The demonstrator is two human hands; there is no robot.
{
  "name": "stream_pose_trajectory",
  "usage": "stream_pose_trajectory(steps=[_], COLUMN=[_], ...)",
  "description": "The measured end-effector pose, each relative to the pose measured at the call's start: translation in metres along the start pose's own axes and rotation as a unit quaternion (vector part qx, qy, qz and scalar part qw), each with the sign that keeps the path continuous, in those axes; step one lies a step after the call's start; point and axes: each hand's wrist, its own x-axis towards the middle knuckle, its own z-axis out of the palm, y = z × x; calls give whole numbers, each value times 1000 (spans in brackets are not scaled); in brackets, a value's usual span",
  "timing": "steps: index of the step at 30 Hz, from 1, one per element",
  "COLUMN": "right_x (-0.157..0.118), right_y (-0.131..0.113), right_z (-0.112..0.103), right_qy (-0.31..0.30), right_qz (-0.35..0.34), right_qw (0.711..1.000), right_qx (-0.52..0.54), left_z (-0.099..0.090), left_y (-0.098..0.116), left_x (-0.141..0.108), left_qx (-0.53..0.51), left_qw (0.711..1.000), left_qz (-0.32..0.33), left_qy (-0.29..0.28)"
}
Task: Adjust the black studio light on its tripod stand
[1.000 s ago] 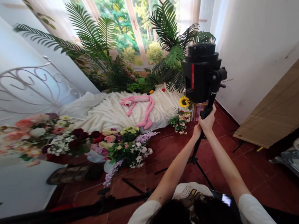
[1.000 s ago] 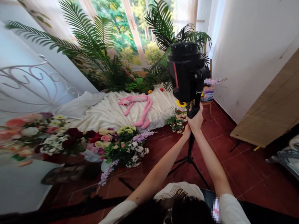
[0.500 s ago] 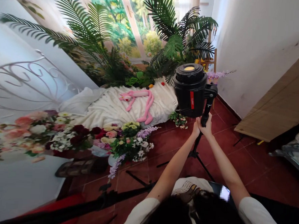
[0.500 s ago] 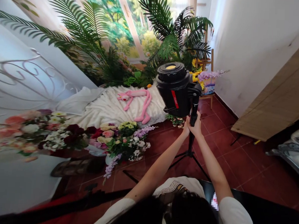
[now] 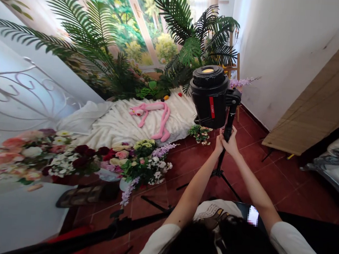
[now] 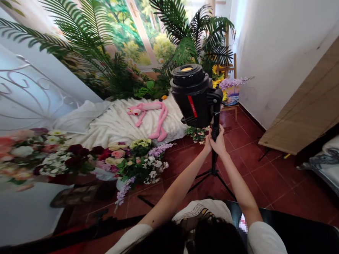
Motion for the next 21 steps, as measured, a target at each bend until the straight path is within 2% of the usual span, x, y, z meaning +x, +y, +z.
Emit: stream_pose_trajectory(steps=[4, 8, 11, 14, 18, 21], right_x=[-31, -55, -64, -71, -76, -64], right_y=[-8, -6, -1, 3, 3, -16], right_z=[-27, -53, -59, -57, -55, -64], right_qy=[-9, -92, -133, -128, -97, -72], right_qz=[-31, -37, -22, -16, -7, -10], right_qw=[999, 990, 983, 983, 986, 990], right_qx=[-9, -97, -125, -134, -138, -118], left_z=[1, 2, 4, 4, 5, 5], left_y=[0, 1, 3, 5, 7, 7], left_x=[-3, -6, -9, -11, -11, -9], left_qx=[37, 50, 30, 32, 59, 77], left_qw=[999, 999, 999, 999, 998, 997], left_qz=[-24, 0, -4, -6, -18, -32], left_qy=[16, 10, -21, -34, -17, 1])
